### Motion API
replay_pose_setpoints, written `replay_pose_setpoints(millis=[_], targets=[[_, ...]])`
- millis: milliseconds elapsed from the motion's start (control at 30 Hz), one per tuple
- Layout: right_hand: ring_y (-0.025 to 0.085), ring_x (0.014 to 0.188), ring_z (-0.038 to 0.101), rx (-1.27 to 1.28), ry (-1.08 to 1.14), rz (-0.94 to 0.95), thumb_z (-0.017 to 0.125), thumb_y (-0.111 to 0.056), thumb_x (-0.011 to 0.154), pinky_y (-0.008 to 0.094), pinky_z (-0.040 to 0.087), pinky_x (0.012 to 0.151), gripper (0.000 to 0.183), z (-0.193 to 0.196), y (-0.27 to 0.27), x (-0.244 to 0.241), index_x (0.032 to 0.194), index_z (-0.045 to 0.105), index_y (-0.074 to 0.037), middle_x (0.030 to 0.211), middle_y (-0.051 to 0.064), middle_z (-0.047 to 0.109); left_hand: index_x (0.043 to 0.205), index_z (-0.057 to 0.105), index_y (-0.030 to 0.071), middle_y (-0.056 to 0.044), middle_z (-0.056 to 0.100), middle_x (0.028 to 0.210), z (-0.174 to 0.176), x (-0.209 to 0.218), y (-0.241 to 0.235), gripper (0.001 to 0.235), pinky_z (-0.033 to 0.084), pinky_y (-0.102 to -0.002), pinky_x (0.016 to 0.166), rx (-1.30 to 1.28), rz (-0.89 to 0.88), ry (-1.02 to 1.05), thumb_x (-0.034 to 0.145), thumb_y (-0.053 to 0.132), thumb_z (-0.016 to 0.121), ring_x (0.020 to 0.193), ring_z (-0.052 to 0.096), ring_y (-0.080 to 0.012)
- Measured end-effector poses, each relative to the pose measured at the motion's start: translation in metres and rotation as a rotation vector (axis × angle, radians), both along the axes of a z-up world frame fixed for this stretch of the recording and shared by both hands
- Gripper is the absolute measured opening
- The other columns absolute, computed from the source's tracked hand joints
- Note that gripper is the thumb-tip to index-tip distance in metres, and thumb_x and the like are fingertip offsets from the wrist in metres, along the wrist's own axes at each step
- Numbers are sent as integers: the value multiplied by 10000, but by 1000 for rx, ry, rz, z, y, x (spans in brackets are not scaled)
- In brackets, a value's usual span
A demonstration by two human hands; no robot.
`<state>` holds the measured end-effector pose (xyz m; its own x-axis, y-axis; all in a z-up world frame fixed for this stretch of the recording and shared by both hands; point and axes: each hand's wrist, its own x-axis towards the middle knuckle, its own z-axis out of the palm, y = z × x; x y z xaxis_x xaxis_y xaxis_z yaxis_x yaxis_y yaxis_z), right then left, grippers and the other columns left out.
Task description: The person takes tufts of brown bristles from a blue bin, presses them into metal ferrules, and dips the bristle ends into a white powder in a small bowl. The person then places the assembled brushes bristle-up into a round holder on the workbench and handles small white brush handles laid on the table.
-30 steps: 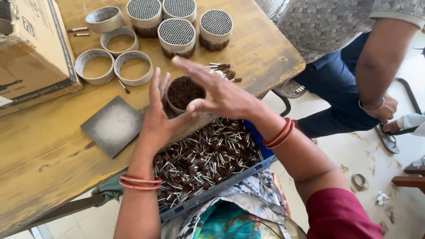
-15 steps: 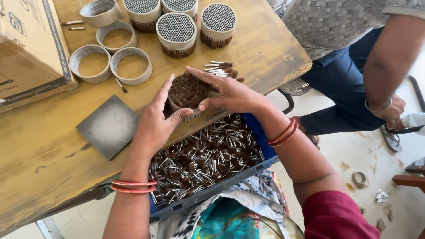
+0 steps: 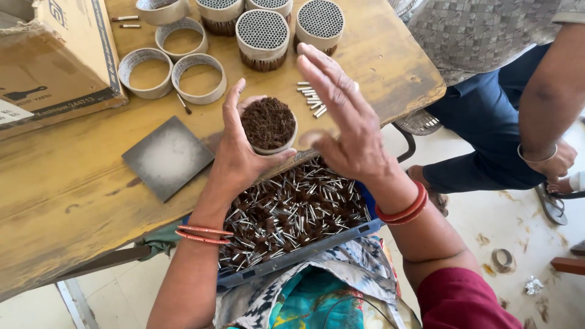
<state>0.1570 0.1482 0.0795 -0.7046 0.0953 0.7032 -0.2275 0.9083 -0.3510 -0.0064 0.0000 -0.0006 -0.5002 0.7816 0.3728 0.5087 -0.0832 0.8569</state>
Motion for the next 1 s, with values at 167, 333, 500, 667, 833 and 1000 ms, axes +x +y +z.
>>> replay_pose_setpoints(millis=[167, 333, 500, 667, 833, 1000], targets=[[374, 1569, 273, 337, -463, 78, 388, -824, 858, 541, 159, 1296, 1156, -31, -10, -30, 1613, 215, 34, 1674, 231, 292, 1654, -8, 104, -236, 527, 1513, 0, 2, -3, 1371, 497, -465, 1171, 70, -53, 48, 740, 245, 1004, 1379, 593, -343], [318, 1622, 224, 231, -244, -28, 309, -847, 916, 481, 152, 1367, 1134, -24, 0, -29, 1675, 150, -20, 1763, 172, 205, 1650, -91, 99, -204, 600, 1450, 2, 2, -3, 1405, 548, -429, 1139, 69, -44, -54, 773, 271, 993, 1303, 664, -307], [363, 1645, 224, -322, -324, 149, 225, -838, 995, 514, 213, 1357, 1023, -48, 18, -43, 1670, 152, -74, 1752, 205, 196, 1670, -107, 118, -197, 590, 1480, -7, -3, 0, 1403, 521, -436, 1191, 23, 71, -23, 782, 201, 976, 1340, 643, -323], [365, 1653, 191, -1205, -154, 419, 266, -823, 957, 539, 202, 1361, 1020, -74, -4, -49, 1702, 116, -143, 1761, 178, 207, 1638, -37, 128, -229, 498, 1481, 1, 1, -2, 1475, 460, -466, 1173, 36, 134, 41, 648, 183, 1054, 1360, 573, -353], [393, 1636, 287, -995, -154, 354, 243, -844, 983, 516, 244, 1363, 1012, -51, -4, -37, 1677, 191, -109, 1745, 200, 274, 1645, -3, 142, -193, 559, 1453, 10, 4, -3, 1423, 488, -444, 1177, 13, 60, 44, 641, 160, 1006, 1339, 610, -325], [385, 1560, 245, 302, -469, -29, 273, -905, 863, 493, 192, 1293, 1188, -57, -7, -49, 1600, 234, 25, 1653, 237, 291, 1642, -128, 135, -292, 442, 1530, 4, 1, -6, 1552, 469, -474, 1171, 17, -14, 110, 668, 281, 1072, 1407, 526, -411]])
